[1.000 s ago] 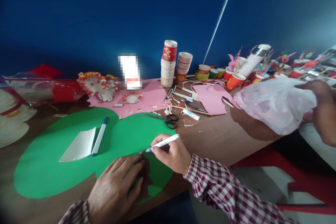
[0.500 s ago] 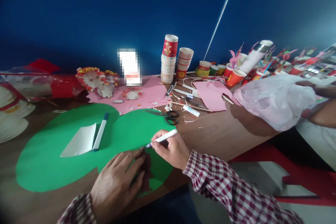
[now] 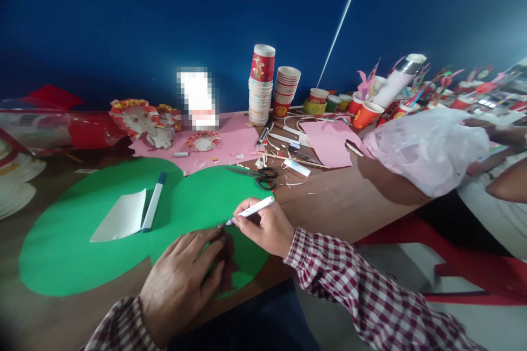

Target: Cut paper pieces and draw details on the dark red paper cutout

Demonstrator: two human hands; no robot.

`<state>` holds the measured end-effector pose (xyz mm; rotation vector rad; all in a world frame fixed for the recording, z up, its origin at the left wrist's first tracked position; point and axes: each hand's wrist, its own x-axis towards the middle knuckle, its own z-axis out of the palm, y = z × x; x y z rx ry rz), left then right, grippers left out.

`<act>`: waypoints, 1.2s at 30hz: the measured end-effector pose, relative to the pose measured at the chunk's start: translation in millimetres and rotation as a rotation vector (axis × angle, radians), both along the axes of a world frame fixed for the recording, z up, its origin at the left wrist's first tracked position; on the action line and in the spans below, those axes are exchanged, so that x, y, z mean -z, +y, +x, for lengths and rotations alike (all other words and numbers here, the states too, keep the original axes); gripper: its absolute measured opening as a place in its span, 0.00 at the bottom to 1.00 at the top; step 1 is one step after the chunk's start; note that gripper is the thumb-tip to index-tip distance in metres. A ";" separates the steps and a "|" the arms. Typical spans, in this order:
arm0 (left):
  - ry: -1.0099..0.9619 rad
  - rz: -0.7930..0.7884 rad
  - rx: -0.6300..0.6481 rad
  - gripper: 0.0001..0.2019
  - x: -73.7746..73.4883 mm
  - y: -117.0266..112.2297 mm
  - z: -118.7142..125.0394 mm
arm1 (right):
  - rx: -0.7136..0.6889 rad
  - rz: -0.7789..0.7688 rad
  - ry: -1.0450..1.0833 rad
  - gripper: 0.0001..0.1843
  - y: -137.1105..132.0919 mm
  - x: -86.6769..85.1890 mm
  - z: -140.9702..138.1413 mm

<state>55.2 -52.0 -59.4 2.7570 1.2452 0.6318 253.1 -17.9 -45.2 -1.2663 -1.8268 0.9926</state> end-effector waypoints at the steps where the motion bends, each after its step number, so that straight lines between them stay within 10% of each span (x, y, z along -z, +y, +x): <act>1: 0.003 -0.004 0.000 0.13 -0.2 0.1 0.2 | 0.000 -0.002 -0.004 0.08 0.0 -0.1 0.2; 36: 0.041 0.007 0.000 0.13 1.3 0.2 -1.1 | -0.030 -0.010 -0.046 0.08 -0.3 -0.5 1.4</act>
